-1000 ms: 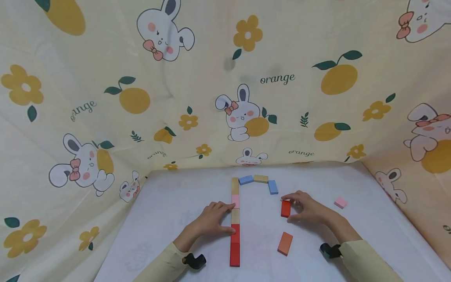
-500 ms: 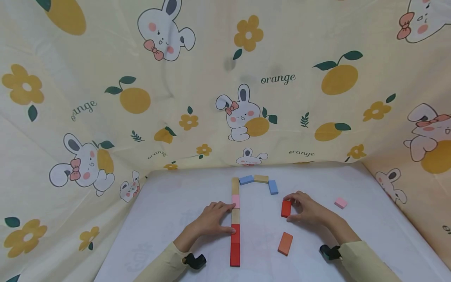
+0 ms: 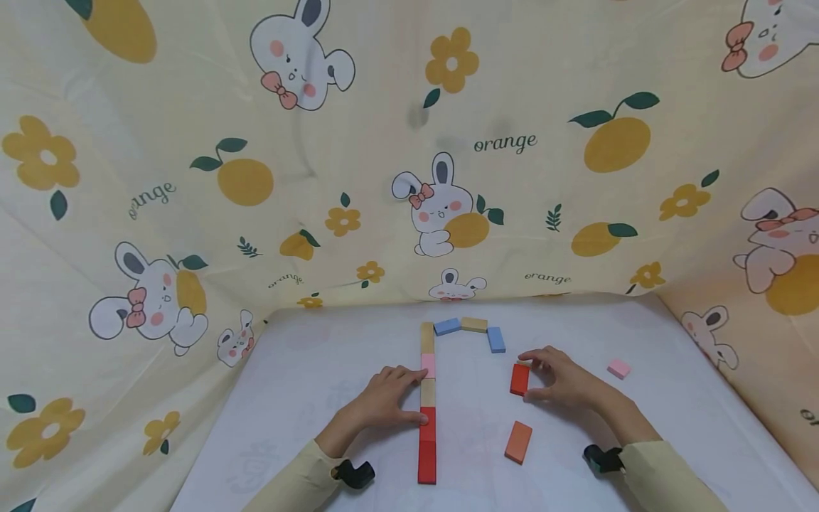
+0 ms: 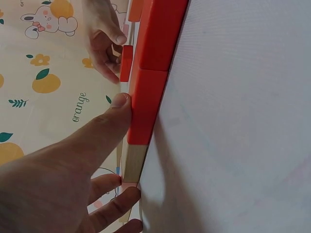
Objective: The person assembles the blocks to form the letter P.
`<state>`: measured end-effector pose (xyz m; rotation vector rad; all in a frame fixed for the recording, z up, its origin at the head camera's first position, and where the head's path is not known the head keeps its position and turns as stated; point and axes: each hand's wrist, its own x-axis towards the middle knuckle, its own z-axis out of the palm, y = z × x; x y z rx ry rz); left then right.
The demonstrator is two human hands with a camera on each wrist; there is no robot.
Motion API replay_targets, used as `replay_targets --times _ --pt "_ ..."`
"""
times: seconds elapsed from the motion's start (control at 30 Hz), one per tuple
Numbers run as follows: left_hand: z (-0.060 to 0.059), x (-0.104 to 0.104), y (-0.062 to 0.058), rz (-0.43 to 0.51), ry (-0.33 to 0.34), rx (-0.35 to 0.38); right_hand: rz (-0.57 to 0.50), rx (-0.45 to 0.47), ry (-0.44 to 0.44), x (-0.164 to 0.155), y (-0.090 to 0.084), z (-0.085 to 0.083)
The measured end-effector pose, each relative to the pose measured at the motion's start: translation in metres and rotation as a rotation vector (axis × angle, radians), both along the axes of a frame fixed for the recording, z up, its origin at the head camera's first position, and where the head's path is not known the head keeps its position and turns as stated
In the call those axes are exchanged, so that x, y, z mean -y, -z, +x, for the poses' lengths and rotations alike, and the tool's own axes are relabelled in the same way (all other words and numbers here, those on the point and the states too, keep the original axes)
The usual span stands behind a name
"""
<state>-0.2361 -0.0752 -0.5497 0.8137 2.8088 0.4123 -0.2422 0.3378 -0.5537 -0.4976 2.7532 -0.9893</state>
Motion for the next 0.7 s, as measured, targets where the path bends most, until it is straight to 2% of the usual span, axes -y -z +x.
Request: replay_targets --times 0.33,0.7 --pt "0.000 0.000 -0.001 0.000 0.000 0.000 0.007 -0.080 0.099 -0.037 -0.016 0.015" --pt "0.001 -0.002 -0.002 -0.017 -0.016 0.009 0.066 -0.163 0.207 -0.087 -0.015 0.028"
